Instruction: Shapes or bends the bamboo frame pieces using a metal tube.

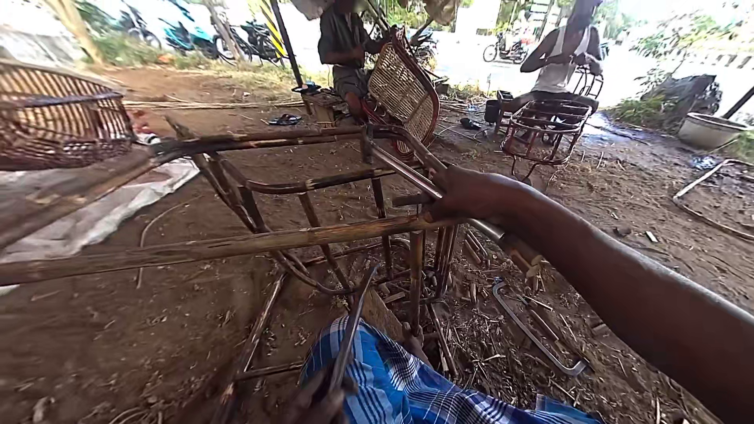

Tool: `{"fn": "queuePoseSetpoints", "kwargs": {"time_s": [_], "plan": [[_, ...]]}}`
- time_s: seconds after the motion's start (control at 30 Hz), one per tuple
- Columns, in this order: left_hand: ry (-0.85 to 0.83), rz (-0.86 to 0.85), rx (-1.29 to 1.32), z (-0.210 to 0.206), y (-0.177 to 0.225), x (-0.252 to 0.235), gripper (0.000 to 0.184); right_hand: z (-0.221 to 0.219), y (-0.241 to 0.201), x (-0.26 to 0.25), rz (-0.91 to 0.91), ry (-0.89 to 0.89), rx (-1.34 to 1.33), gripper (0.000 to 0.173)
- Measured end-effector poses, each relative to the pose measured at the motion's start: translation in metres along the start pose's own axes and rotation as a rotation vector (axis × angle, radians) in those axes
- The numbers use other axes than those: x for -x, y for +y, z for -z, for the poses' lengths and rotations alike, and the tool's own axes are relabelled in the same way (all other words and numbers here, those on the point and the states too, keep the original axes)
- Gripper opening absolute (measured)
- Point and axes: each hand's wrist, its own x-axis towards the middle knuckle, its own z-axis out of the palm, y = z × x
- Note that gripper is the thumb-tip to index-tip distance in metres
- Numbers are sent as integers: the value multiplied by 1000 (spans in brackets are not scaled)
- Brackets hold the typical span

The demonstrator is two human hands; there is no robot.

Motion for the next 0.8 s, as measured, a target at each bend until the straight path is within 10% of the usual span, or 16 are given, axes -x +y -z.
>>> {"fn": "queuePoseSetpoints", "kwargs": {"time_s": [0.2, 0.57, 0.8], "plan": [[188, -318, 406, -68, 70, -129, 35, 3, 0, 2, 29, -43, -1, 19], [185, -154, 332, -90, 112, -168, 56, -4, 9, 9, 59, 24, -59, 19], [138, -148, 320, -86, 110, -165, 59, -25, -11, 159, 135, 429, -244, 30]]}}
